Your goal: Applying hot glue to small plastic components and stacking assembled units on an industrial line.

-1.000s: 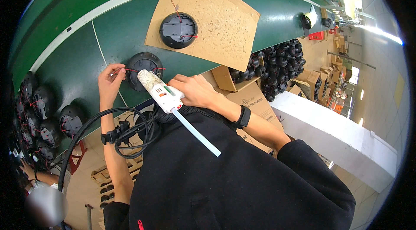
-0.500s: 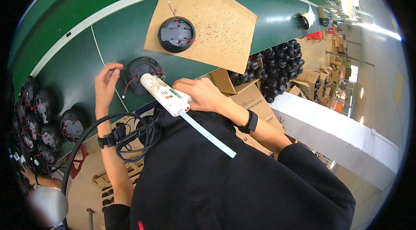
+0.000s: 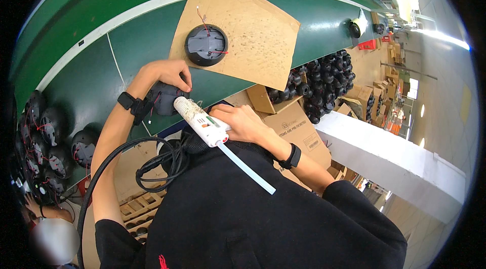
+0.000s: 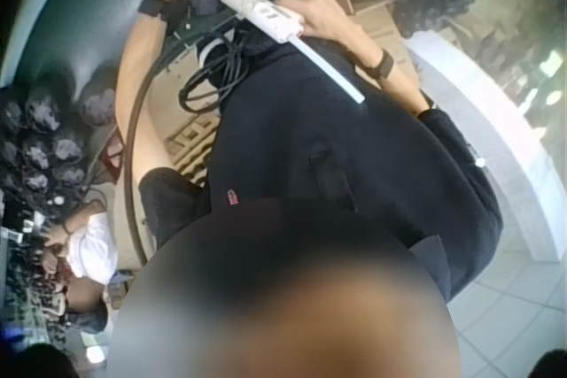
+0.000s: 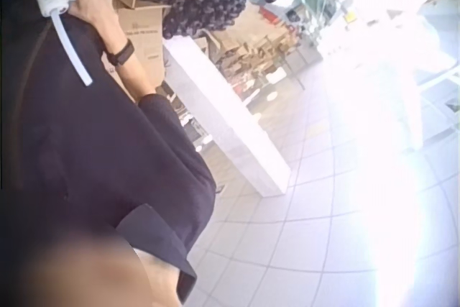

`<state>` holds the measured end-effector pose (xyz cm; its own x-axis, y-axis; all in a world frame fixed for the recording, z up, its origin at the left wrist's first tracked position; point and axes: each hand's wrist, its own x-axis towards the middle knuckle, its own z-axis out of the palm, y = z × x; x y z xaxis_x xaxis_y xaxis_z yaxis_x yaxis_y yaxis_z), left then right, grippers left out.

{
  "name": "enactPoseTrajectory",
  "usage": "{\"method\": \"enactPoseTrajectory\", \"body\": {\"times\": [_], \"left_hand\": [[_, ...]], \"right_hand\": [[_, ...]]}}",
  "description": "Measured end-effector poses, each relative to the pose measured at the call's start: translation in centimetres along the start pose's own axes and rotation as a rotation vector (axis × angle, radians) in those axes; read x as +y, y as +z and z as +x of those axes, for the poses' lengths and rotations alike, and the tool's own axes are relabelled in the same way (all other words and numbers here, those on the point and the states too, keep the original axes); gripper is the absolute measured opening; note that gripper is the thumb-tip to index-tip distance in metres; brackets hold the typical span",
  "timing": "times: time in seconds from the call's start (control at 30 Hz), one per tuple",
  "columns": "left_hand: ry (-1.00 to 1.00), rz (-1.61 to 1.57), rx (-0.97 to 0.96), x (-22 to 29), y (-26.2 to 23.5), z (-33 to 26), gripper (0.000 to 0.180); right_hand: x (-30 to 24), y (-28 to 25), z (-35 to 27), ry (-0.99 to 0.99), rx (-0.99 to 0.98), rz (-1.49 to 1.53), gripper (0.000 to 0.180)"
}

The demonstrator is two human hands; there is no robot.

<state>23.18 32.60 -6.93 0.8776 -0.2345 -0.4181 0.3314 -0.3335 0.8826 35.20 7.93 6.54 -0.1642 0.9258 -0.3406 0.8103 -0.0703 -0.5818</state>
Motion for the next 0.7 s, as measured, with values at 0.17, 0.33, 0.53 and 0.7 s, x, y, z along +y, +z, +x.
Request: {"method": "enactPoseTrajectory", "body": {"times": [0.17,0.33,0.53,0.7], "left_hand": [[0.058,-0.022,0.064,-0.1,-0.3,-0.3,0.023],[0.106,-0.074,0.262,-1.0,0.7,-1.5,0.017],[0.123,-0.1,0.324,-1.1,1.7,-1.6,0.016],[0.125,-0.083,0.312,-0.7,1.6,-1.8,0.015]], "right_hand": [[0.2,0.0,-0.3,0.026,0.015,-0.01,0.039],[-0.1,0.1,0.3,0.051,0.015,0.005,0.035],[-0.8,-0.3,1.1,0.131,-0.065,0.019,0.038],[-0.8,-0.1,1.1,0.137,-0.037,0.011,0.034]]}}
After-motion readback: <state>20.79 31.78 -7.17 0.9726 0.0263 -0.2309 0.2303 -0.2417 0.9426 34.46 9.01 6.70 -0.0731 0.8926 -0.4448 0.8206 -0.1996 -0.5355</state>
